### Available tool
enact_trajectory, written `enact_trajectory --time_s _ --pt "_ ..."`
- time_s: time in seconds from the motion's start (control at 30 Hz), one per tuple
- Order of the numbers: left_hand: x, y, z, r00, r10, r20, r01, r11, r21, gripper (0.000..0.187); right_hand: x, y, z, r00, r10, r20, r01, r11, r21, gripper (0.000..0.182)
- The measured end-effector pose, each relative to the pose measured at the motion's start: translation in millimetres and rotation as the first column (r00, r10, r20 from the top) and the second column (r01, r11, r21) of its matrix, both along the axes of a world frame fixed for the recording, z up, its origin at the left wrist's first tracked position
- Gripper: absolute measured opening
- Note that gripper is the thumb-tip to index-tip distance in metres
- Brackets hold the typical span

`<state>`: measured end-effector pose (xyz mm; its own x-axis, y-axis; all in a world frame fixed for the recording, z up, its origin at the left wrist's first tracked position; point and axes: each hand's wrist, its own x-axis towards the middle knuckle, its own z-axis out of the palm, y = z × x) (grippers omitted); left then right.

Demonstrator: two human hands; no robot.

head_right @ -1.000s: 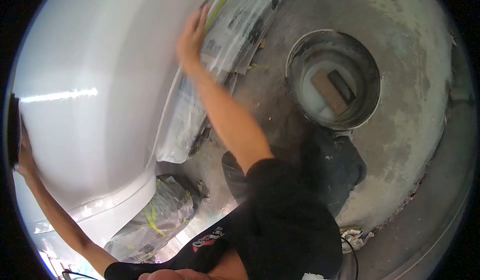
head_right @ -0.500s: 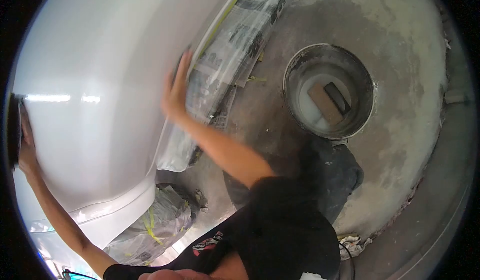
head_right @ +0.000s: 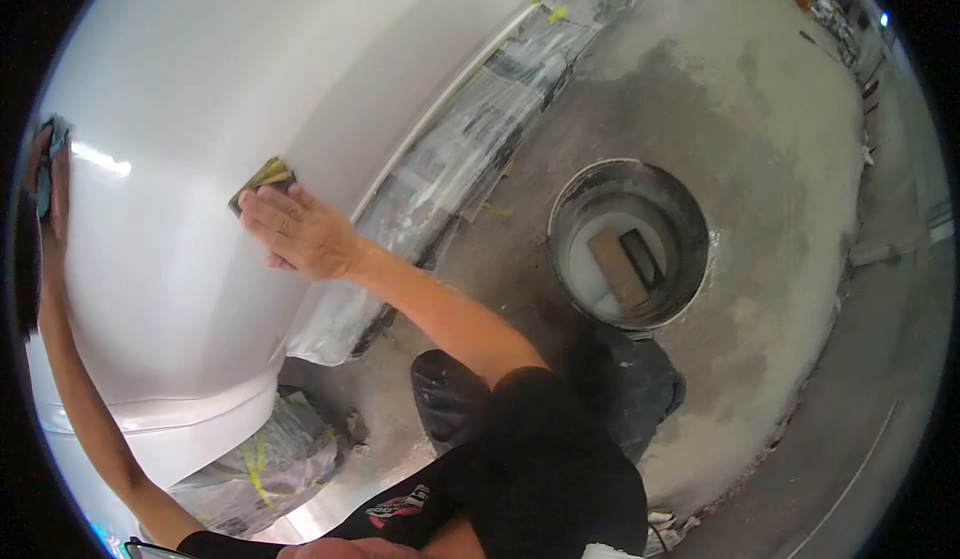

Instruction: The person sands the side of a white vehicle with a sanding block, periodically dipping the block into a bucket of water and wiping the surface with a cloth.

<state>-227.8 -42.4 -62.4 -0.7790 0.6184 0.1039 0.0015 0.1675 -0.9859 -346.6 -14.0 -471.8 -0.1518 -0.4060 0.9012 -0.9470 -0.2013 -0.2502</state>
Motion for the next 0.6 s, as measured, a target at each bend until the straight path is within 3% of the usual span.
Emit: enact_trajectory --time_s 0.03,0.07,0.13,0.17,0.2,0.3,0.33,0.37,0.4,0.43,0.5,0.53,0.57,0.6 --pt "0.6 -2.9 0.9 1.0 -0.01 0.002 0.01 1.0 -0.016 0.026 6.3 -1.7 -10.1 0.957 0.286 -0.059 -0.29 0.913 -0.287 0.058" --pt "0.9 -3.9 1.6 1.0 -0.019 0.008 0.019 0.999 -0.035 0.026 -27.3 -7.3 4.3 0.97 0.229 -0.085 -0.244 0.91 -0.335 0.058" --pt "-1.1 -8.5 3.7 0.999 -0.048 0.007 0.048 0.997 -0.064 0.027 -127.3 -22.0 46.7 0.89 0.323 0.321 -0.13 0.856 -0.5 0.062" --pt "-3.8 -11.8 4.8 0.998 -0.066 0.013 0.067 0.996 -0.065 0.027 -172.6 -22.6 66.9 0.699 0.384 0.604 -0.076 0.879 -0.47 0.061" --pt "0.2 -14.4 6.1 1.0 -0.028 -0.006 0.028 0.999 -0.045 0.025 -220.4 -30.0 78.0 0.661 0.27 0.7 0.042 0.918 -0.394 0.062" --pt "23.0 -25.7 -1.8 0.974 0.2 -0.108 -0.191 0.978 0.086 0.024 -210.8 -40.1 70.0 0.769 0.046 0.637 0.142 0.96 -0.241 0.059" --pt "34.2 -29.2 -8.5 0.945 0.296 -0.141 -0.275 0.949 0.151 0.03 -159.7 -20.0 73.9 0.813 0.113 0.572 0.024 0.974 -0.226 0.061" --pt "45.9 -30.2 -13.6 0.904 0.393 -0.165 -0.356 0.909 0.216 0.038 -110.9 -13.3 59.0 0.927 0.146 0.345 -0.038 0.953 -0.302 0.066" --pt "43.4 -21.7 -15.7 0.891 0.416 -0.181 -0.375 0.9 0.221 0.038 -54.6 -5.0 45.6 0.962 0.186 0.199 -0.114 0.939 -0.326 0.07" --pt "40.8 -13.2 -17.5 0.877 0.438 -0.197 -0.394 0.891 0.225 0.039 0.0 16.1 41.3 0.981 0.191 0.032 -0.182 0.966 -0.183 0.069" --pt "33.4 -5.6 -19.9 0.867 0.443 -0.227 -0.396 0.89 0.226 0.036 55.1 43.8 18.8 0.853 0.514 -0.085 -0.519 0.854 -0.041 0.069" --pt "33.6 2.0 -22.4 0.866 0.436 -0.244 -0.389 0.895 0.22 0.032 63.7 55.0 23.1 0.813 0.578 -0.074 -0.579 0.815 0.0 0.069" --pt "14.4 37.5 -33.1 0.839 0.464 -0.283 -0.361 0.865 0.349 0.021 70.4 62.0 30.5 0.758 0.648 -0.07 -0.647 0.762 0.039 0.068" --pt "-2.5 67.7 -43.4 0.803 0.498 -0.327 -0.321 0.824 0.467 0.014 58.9 66.2 37.9 0.779 0.6 -0.179 -0.598 0.798 0.074 0.069"
